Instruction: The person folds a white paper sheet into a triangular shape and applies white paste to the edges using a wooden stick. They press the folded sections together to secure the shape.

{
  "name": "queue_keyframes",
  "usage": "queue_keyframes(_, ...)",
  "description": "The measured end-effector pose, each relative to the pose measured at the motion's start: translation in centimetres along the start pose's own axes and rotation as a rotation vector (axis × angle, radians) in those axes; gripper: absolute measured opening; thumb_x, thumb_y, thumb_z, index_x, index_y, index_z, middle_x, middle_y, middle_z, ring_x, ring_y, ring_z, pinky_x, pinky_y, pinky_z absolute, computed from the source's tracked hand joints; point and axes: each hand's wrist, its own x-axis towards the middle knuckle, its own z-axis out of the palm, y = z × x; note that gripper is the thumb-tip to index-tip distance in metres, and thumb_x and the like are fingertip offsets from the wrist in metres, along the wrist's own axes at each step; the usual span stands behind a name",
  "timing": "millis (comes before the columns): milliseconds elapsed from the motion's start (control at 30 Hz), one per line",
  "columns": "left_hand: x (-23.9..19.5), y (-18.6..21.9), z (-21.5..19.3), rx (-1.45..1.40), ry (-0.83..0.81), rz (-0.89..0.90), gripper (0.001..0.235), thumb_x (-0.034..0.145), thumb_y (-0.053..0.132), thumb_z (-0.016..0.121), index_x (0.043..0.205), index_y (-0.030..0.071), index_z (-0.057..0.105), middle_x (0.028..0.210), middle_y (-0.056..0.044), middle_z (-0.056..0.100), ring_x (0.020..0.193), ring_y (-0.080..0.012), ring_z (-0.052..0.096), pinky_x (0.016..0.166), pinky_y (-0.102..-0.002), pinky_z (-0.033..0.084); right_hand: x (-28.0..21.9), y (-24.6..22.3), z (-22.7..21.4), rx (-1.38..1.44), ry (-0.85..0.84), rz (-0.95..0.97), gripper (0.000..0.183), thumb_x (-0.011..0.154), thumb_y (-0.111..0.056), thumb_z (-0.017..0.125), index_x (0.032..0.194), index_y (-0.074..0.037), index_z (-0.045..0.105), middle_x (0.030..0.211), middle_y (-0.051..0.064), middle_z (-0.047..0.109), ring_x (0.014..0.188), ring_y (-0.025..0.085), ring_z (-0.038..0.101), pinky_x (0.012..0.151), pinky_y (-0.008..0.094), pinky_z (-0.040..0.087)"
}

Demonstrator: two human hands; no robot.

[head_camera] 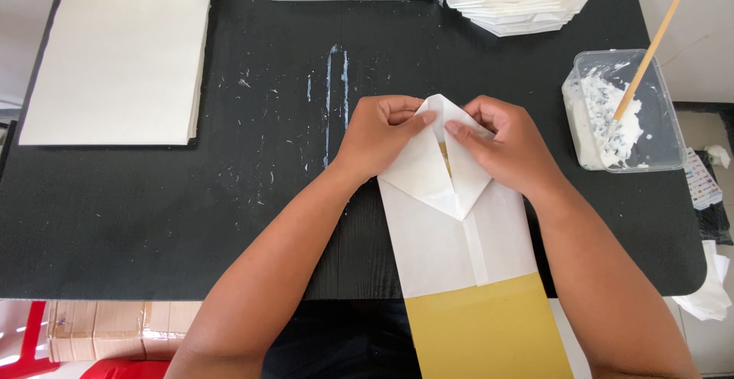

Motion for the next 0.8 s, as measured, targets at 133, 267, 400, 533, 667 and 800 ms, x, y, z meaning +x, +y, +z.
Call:
queue_keyframes(133,-0.5,0.7,-0.1,-0.131,-0.042,-0.072,0.034,0.089,0.021,0.076,0.117,0.001,0.073,0.095,-0.014,0.080,0.079,-0.0188,0.079,0.068,-0.030,0.066,-0.2,-0.9,0.3,0.017,0.001,-0.009,0.022,0.100,-0.027,0.073,0.104,-0.005,0.074,0.079,0.012,0.072,0.075,0.024,0.071,0.071,0.037,0.056)
queue_keyframes(267,-0.2,-0.5,0.1,-0.203,-0.221,-0.205,0.049,0.076,0.023,0.086,0.115,-0.003,0.073,0.091,-0.016,0.079,0.076,-0.0241,0.078,0.068,-0.036,0.066,-0.2,-0.7,0.0,0.044,-0.017,0.006,0.023,0.098,-0.025,0.074,0.106,-0.004,0.074,0.079,0.013,0.073,0.075,0.025,0.072,0.071,0.037,0.057)
queue_keyframes(400,0.2,-1.2,0.1,-0.164,-0.230,-0.148,0.048,0.075,0.025,0.088,0.112,-0.002,0.074,0.091,-0.017,0.079,0.077,-0.0268,0.079,0.068,-0.038,0.066,-0.6,-1.8,-0.7,0.154,-0.085,0.099,0.027,0.092,-0.021,0.075,0.112,-0.003,0.073,0.088,0.017,0.077,0.081,0.028,0.074,0.074,0.040,0.058)
queue_keyframes(533,-0.1,-0.5,0.0,-0.194,-0.174,-0.128,0.053,0.074,0.027,0.089,0.114,-0.003,0.073,0.091,-0.018,0.079,0.078,-0.0264,0.078,0.068,-0.038,0.066,-0.5,-1.0,-1.1,0.270,0.005,0.094,0.034,0.087,-0.017,0.080,0.116,-0.005,0.070,0.090,0.011,0.074,0.082,0.019,0.070,0.075,0.032,0.058)
queue_keyframes(667,-0.3,0.3,-0.5,-0.163,-0.185,-0.152,0.052,0.077,0.026,0.086,0.118,-0.004,0.072,0.095,-0.019,0.078,0.080,-0.0276,0.078,0.069,-0.038,0.067,0.3,-0.1,-1.4,0.370,0.074,0.129,0.042,0.086,-0.017,0.083,0.122,-0.006,0.066,0.093,0.012,0.073,0.082,0.022,0.073,0.072,0.035,0.061)
queue_keyframes(800,-0.5,1.0,0.0,-0.190,-0.093,-0.113,0.053,0.077,0.025,0.087,0.119,-0.003,0.072,0.094,-0.017,0.078,0.077,-0.0249,0.078,0.067,-0.036,0.067,1.0,0.4,-1.6,0.437,0.044,0.201,0.044,0.077,-0.013,0.087,0.116,-0.006,0.069,0.094,0.015,0.074,0.081,0.027,0.075,0.071,0.041,0.063)
